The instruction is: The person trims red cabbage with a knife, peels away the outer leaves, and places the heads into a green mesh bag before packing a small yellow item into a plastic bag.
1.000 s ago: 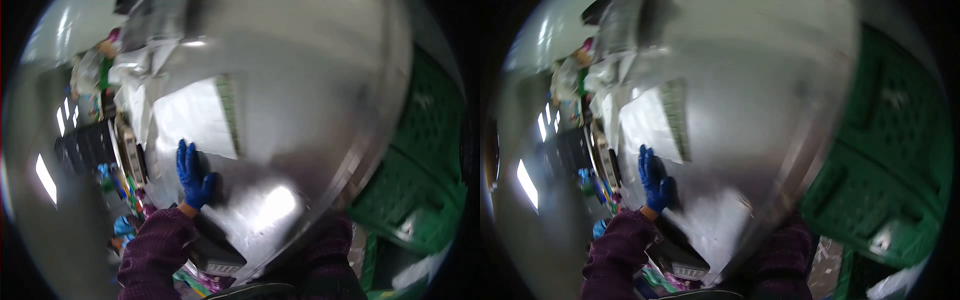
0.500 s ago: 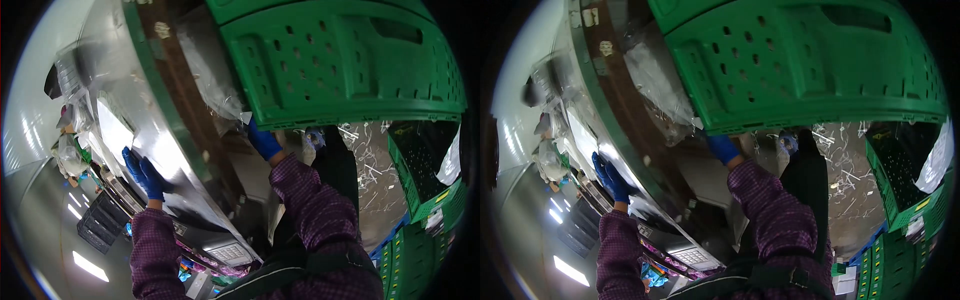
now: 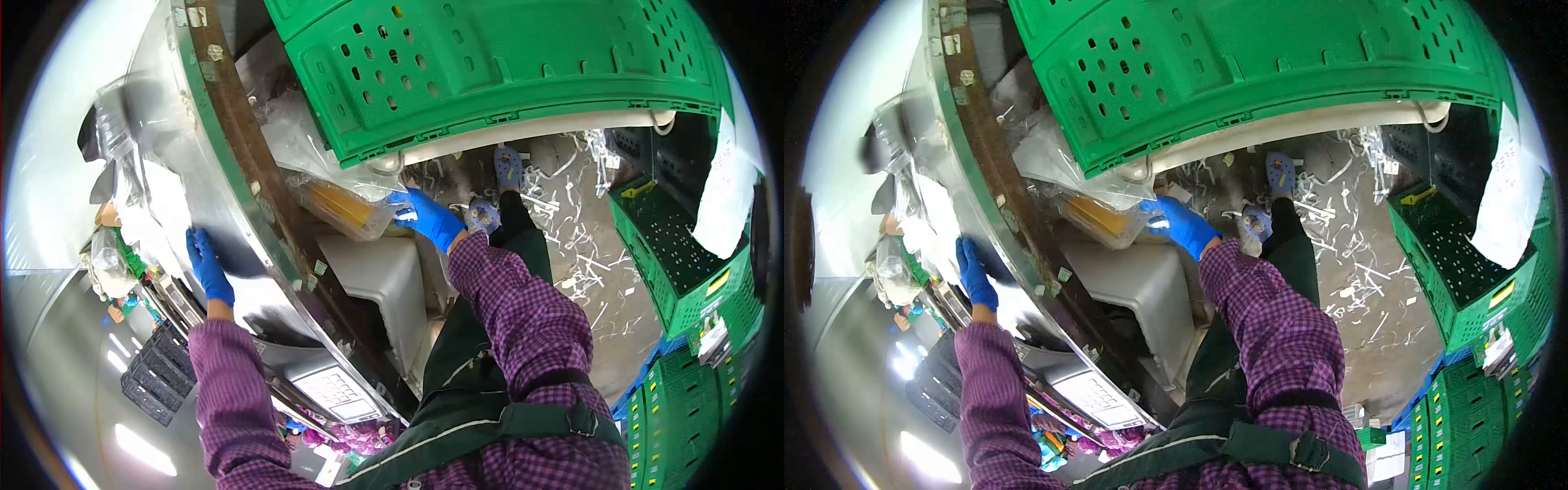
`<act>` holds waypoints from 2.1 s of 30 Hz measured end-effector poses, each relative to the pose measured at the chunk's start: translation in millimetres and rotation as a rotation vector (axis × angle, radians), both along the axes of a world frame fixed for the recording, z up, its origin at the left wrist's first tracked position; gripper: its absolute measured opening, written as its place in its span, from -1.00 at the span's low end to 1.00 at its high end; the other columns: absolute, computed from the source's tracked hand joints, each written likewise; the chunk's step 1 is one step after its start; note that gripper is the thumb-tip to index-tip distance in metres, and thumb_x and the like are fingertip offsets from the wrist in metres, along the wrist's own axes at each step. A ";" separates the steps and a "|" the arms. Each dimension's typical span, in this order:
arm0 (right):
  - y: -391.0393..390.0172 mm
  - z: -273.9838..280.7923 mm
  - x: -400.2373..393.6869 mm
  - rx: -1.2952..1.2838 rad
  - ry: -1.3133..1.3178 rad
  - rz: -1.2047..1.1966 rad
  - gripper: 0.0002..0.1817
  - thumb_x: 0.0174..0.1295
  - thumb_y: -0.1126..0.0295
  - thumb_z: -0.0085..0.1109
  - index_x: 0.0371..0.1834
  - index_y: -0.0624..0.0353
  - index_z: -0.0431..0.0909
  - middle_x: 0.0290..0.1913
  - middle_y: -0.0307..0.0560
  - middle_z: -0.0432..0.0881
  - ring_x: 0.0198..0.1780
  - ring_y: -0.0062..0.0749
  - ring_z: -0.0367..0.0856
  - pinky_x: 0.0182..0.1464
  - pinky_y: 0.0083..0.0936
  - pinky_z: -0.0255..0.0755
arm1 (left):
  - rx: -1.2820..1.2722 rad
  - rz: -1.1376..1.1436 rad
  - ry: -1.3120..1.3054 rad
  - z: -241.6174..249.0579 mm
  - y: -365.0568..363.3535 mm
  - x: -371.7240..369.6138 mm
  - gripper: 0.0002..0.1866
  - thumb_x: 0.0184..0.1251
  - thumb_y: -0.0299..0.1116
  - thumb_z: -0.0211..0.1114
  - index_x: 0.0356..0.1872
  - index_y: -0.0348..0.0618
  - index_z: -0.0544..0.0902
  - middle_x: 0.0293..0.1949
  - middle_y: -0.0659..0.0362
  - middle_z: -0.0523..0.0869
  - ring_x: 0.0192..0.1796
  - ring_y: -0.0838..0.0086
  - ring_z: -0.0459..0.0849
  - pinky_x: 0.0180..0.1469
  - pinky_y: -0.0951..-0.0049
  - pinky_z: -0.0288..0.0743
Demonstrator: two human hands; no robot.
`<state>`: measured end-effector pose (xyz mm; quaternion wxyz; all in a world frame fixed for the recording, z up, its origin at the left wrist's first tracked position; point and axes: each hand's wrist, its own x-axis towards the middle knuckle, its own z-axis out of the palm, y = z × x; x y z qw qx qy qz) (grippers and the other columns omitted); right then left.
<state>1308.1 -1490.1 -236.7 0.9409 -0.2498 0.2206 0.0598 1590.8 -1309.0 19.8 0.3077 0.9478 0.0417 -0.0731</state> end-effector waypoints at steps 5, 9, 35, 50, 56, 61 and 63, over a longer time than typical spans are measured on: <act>-10.2 1.9 -2.6 -0.385 -0.095 0.077 -0.45 0.17 0.59 0.17 0.26 0.22 0.29 0.18 -0.03 0.48 0.15 -0.34 0.49 0.18 -0.42 0.42 | 0.022 -0.602 -0.075 81.3 -80.1 -197.5 -0.65 0.29 -0.41 0.16 0.06 -0.37 0.54 0.17 -0.07 0.52 0.16 0.18 0.54 0.19 0.24 0.39; -14.8 13.5 -4.3 -0.171 0.011 0.057 -0.47 0.15 0.61 0.17 0.23 0.26 0.31 0.18 -0.06 0.48 0.15 -0.35 0.48 0.20 -0.45 0.37 | -0.417 -0.373 0.663 50.3 -120.7 -300.1 -0.31 0.10 -0.50 0.30 0.32 -0.29 0.29 0.34 -0.02 0.31 0.33 0.15 0.36 0.30 0.21 0.25; 16.5 90.1 160.0 -0.761 0.263 -0.069 -0.54 0.24 0.02 0.01 -0.06 0.21 0.47 -0.17 0.09 0.55 -0.11 -0.08 0.55 -0.08 -0.15 0.42 | -1.228 0.917 0.683 -135.6 -88.6 -278.9 -0.34 0.28 0.15 0.06 0.22 -0.14 0.39 0.20 0.05 0.45 0.23 0.18 0.39 0.30 0.20 0.19; -48.7 134.7 194.2 0.154 0.139 -0.177 -0.61 0.38 0.09 -0.17 -0.12 0.12 0.57 -0.22 -0.07 0.63 -0.22 -0.33 0.57 -0.17 -0.32 0.43 | -0.832 0.447 0.779 -144.9 -87.5 -350.8 -0.48 0.36 -0.18 0.14 0.23 -0.26 0.33 0.06 0.16 0.49 0.06 0.42 0.50 0.12 0.40 0.40; -67.9 151.3 38.4 -0.853 0.108 -0.045 -0.77 0.15 0.27 0.18 -0.19 0.12 0.64 -0.22 0.18 0.63 -0.18 0.04 0.61 -0.11 -0.23 0.48 | -0.939 0.294 0.897 -100.3 -109.4 -349.6 -0.57 0.41 -0.20 0.04 0.25 -0.02 0.37 0.16 0.20 0.49 0.15 0.44 0.48 0.15 0.41 0.36; -115.7 173.3 -114.2 -1.158 0.376 -0.001 -0.48 0.16 0.13 0.26 0.08 0.28 0.50 -0.09 0.09 0.65 -0.08 -0.24 0.63 -0.01 -0.30 0.49 | -0.860 0.320 0.959 -72.6 -110.1 -358.0 -0.51 0.40 -0.06 0.04 0.27 -0.01 0.34 0.18 0.15 0.48 0.16 0.35 0.48 0.15 0.35 0.37; -120.4 186.1 -166.0 -1.088 0.391 0.067 -0.41 0.16 0.09 0.26 0.16 0.25 0.44 -0.03 0.08 0.62 -0.05 -0.24 0.61 0.01 -0.32 0.49 | -0.901 0.258 1.009 -65.3 -107.0 -363.7 -0.49 0.37 -0.05 0.09 0.26 -0.02 0.35 0.19 0.14 0.47 0.13 0.34 0.51 0.15 0.33 0.38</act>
